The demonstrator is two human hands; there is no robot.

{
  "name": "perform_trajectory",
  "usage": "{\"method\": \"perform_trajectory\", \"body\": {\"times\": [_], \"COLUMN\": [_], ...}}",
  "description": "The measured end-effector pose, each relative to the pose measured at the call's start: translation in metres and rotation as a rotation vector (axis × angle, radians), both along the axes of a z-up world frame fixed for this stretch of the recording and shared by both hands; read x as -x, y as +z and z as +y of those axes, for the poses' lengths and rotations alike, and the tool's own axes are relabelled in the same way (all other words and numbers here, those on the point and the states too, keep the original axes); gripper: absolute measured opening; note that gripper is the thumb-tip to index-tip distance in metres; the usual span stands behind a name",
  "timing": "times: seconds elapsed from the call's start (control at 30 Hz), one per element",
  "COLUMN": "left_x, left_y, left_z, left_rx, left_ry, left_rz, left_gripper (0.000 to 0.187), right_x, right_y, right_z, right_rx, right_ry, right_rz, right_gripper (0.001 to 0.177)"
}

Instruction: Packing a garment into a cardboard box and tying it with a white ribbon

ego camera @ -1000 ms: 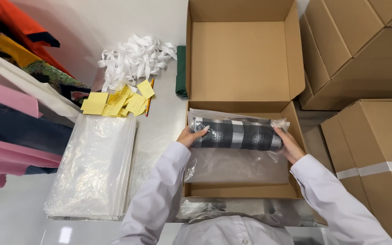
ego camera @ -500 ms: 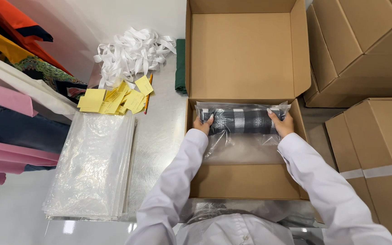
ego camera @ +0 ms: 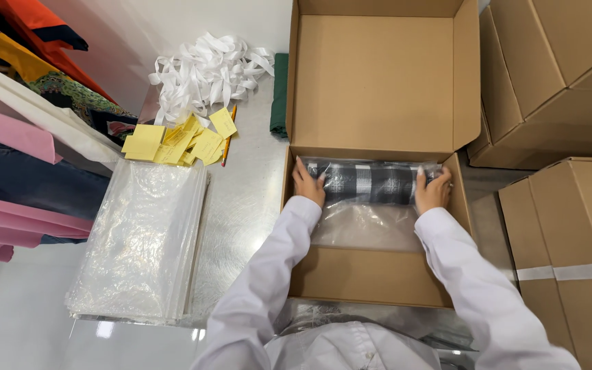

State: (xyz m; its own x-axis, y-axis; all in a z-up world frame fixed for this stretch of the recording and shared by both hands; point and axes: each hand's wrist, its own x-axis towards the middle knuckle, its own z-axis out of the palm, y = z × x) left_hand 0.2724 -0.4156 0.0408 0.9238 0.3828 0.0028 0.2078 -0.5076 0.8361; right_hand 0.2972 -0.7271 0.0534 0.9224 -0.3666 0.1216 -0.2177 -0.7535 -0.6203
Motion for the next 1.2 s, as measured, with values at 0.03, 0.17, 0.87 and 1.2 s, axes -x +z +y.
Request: {"method": "perform_trajectory", "body": {"times": [0.03, 0.17, 0.87, 1.2], "left_x": [0.01, 0.014, -0.023, -0.019], "left_y": [0.033, 0.065, -0.016, -0.013], "left_z": [-0.006, -0.038, -0.039, -0.042], "left_rx": [0.0, -0.364, -0.825, -0.801], "left_ry": [-0.002, -0.254, -0.368, -0.371], "left_rz": [-0.004, -0.165, -0.753, -0.713], "left_gripper": [0.09, 0.06, 0.041, 0.046], "right_x": [0.013, 0.029, -0.037, -0.021], "right_y": [0.026, 0.072, -0.043, -0.002], "right_z": [0.014, 0.056, 0.016, 0.028], "right_rx": [0.0, 0.31, 0.444, 0.021], "right_ry": [-0.002, 0.385, 0.472, 0.433], "right_rz": [-0.004, -0.284, -0.416, -0.33], "right_gripper": [0.068, 0.045, 0.035, 0.037]}}
